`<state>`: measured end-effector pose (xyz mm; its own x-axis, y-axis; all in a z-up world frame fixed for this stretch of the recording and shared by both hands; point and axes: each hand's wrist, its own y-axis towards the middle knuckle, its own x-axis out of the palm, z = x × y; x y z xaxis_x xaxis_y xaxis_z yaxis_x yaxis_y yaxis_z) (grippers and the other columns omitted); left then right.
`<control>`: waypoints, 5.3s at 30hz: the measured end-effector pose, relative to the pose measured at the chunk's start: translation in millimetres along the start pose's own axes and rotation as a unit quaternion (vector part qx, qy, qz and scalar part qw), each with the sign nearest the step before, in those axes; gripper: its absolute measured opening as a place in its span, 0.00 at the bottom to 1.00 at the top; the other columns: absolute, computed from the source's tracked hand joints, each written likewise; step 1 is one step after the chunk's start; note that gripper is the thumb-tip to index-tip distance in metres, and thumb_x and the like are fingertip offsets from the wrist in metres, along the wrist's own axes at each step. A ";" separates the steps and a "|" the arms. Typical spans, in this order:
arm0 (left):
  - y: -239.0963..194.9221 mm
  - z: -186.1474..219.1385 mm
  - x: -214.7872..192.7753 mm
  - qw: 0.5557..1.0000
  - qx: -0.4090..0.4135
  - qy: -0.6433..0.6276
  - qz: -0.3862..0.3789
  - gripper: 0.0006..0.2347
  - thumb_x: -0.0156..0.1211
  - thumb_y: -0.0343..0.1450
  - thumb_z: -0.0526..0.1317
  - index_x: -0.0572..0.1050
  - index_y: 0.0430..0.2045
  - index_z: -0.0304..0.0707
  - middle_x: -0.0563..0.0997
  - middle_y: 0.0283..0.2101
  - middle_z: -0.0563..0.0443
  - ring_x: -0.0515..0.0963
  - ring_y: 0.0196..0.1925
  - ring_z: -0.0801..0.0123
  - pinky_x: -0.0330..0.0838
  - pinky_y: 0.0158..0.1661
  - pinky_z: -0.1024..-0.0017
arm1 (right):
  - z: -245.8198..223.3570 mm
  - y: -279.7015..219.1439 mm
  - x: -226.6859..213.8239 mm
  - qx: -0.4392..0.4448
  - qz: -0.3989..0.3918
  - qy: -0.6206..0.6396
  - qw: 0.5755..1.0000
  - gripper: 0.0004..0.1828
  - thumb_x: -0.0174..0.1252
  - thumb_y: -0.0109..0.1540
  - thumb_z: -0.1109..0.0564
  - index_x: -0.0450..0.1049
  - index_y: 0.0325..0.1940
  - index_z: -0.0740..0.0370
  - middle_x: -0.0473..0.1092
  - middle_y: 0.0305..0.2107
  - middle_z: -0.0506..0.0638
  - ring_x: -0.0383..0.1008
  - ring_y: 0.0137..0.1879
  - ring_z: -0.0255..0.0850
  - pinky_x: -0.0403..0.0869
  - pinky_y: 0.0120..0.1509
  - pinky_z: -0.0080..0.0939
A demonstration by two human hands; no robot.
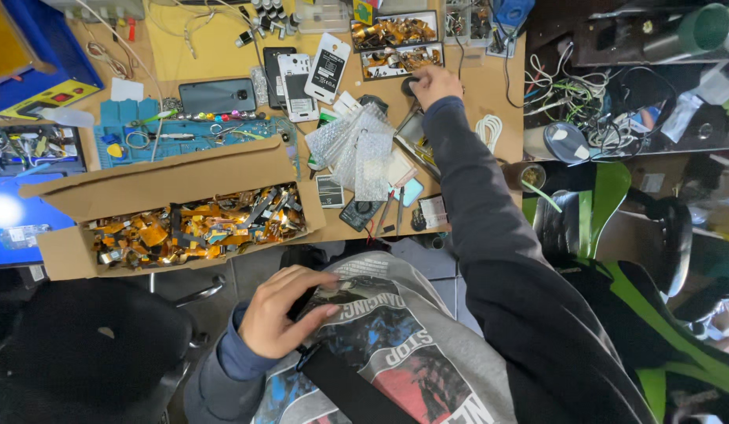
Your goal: The person picks up small electronic components, primarily orange ribbon cables, from a cluttered workbench and places them into a cardboard box. The person repeatedly handles individual cables, briefly inspecting them before depositing them into the box.
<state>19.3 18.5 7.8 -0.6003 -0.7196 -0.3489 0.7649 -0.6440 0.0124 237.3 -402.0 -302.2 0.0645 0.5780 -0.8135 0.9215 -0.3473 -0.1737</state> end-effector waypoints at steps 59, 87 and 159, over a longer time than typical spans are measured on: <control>-35.2 -20.5 -36.3 0.962 -0.020 -0.018 0.272 0.05 0.66 0.70 0.38 0.83 0.35 0.40 0.84 0.28 0.47 0.85 0.30 0.60 0.79 0.32 0.70 | -245.1 -264.3 -87.9 -0.030 -0.168 0.587 0.792 0.10 0.68 0.58 0.68 0.72 0.38 0.72 0.74 0.23 0.64 0.79 0.27 0.44 0.74 0.26 0.31; -108.9 -43.8 -63.2 0.993 -0.090 0.075 -0.015 0.20 0.66 0.68 0.49 0.77 0.49 0.35 0.86 0.40 0.38 0.85 0.45 0.46 0.78 0.45 0.51 | -251.5 -334.9 -58.8 -0.265 0.070 0.095 0.957 0.04 0.75 0.60 0.56 0.86 0.38 0.51 0.75 0.24 0.44 0.74 0.32 0.38 0.71 0.39 0.34; 2.8 -20.1 38.8 0.980 -0.188 -0.032 0.062 0.17 0.60 0.72 0.48 0.77 0.49 0.39 0.86 0.44 0.52 0.85 0.48 0.63 0.78 0.51 0.63 | 5.3 91.1 37.9 0.017 -0.131 -0.262 0.956 0.12 0.61 0.63 0.41 0.83 0.46 0.41 0.78 0.42 0.51 0.79 0.48 0.57 0.78 0.51 0.61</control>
<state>2.8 -6.0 -24.6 -0.5020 -0.8087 -0.3066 0.8573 -0.4185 -0.3000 321.7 -415.6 -351.8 -0.3764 0.2034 -0.9039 0.8657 -0.2703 -0.4213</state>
